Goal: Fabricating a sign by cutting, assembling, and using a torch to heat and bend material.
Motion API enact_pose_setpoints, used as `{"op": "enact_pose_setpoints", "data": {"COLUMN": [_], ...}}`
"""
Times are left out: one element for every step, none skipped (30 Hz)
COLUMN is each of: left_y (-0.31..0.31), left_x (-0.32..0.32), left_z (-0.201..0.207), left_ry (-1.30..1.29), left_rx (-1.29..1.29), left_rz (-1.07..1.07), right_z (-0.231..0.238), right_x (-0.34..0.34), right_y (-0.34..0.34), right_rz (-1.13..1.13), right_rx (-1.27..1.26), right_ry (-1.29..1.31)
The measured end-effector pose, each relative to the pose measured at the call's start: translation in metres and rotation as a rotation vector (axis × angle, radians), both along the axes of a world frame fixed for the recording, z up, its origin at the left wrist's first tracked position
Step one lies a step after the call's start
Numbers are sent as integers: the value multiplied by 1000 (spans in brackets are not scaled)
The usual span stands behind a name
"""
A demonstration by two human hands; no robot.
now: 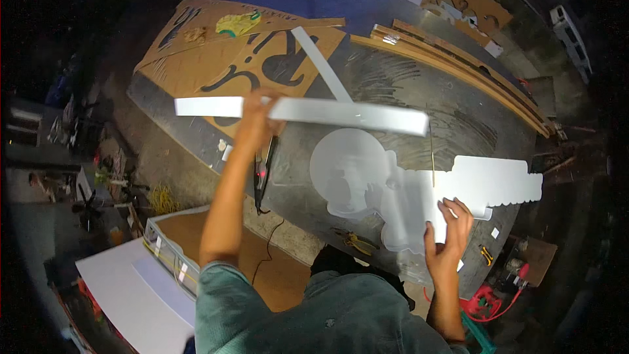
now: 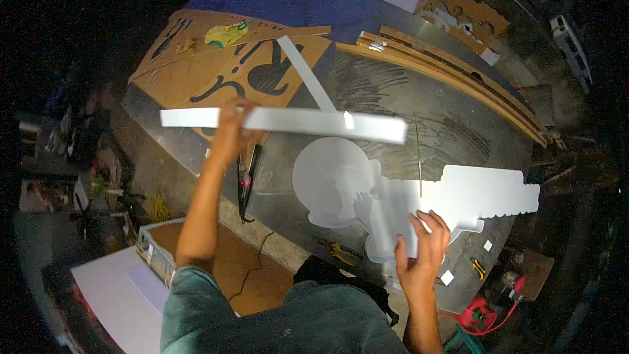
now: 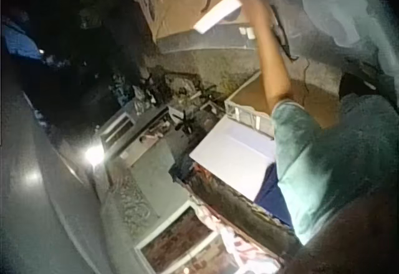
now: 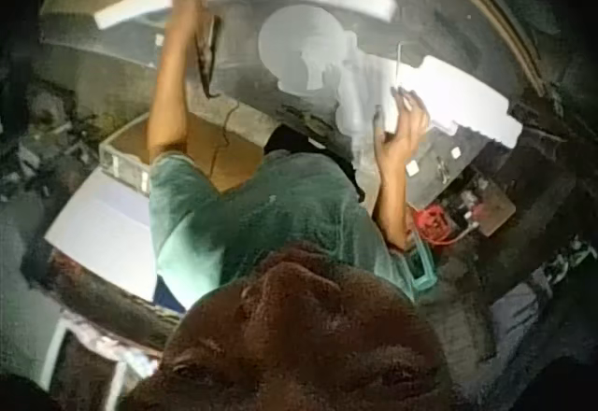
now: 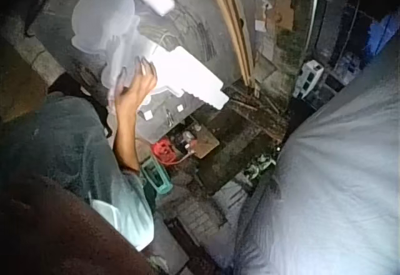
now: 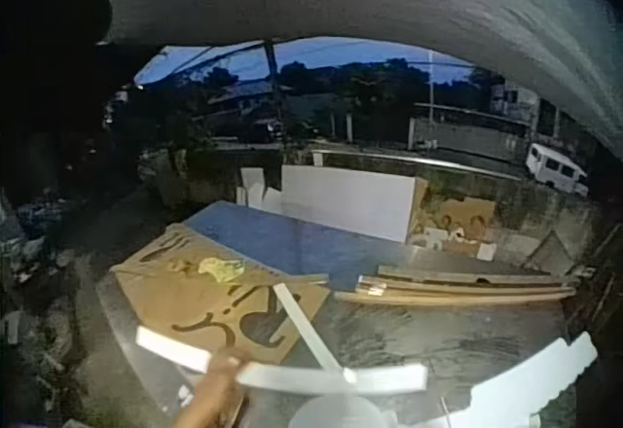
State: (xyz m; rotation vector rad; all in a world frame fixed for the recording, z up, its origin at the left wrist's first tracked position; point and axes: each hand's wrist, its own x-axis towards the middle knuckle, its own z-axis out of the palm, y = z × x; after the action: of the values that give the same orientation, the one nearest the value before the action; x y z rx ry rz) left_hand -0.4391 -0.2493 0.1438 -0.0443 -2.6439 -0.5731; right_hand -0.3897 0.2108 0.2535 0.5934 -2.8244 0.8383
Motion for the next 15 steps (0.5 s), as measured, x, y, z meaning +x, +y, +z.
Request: {"op": "enact_pose_setpoints", "data": {"left_y": [-33, -63, -92, -114, -132, -149, -164, -177, -186, -193, -200, -211, -221, -230, -236], "left_x": [-12, -24, -36, -43, -52, -58, -63, -68, -73, -77, -81, -90, -99, -109, -119], "left_z": [-6, -15, -23, -35, -49, -64, -80, -96, -114, -130, -145, -155, -164, -172, -177], "left_ry": [-97, -116, -151, -162, -229, -188, -252, -318, -315, -307, -299, -434, -452, -381, -392], "left_rx": [96, 93, -71, -53, -28, -26, -51, -75, -66, -105, -143, -16, -2, 26, 59], "left_rz": [103, 139, 156, 159, 199, 170, 182, 195, 190, 216, 243, 206, 210, 173, 171], "right_z": [2, 2, 1, 0, -2, -4, -7, -10, -12, -15, -17, -19, -21, -23, -24], "right_x": [-1, -1, -1, -1, -1, -1, 0, 0, 0, -1, -1, -2, -2, -3, -5], "right_y": [-1, 0, 0, 2, 2, 2, 2, 2, 1, -1, -2, -4, -6, -8, -9], "right_rz": [-49, -91, -142, -153, -202, -258, -255, -273, -292, -306, -304, -297, -296, -297, -298], "right_rx": [21, 14, 8, 16, 60, 98, 110, 151, 192, 197, 214, 247, 267, 308, 314], "right_ry": [4, 9, 6, 16, -2, -33, -19, -36, -54, -81, -71, -105, -144, -131, -134]}}
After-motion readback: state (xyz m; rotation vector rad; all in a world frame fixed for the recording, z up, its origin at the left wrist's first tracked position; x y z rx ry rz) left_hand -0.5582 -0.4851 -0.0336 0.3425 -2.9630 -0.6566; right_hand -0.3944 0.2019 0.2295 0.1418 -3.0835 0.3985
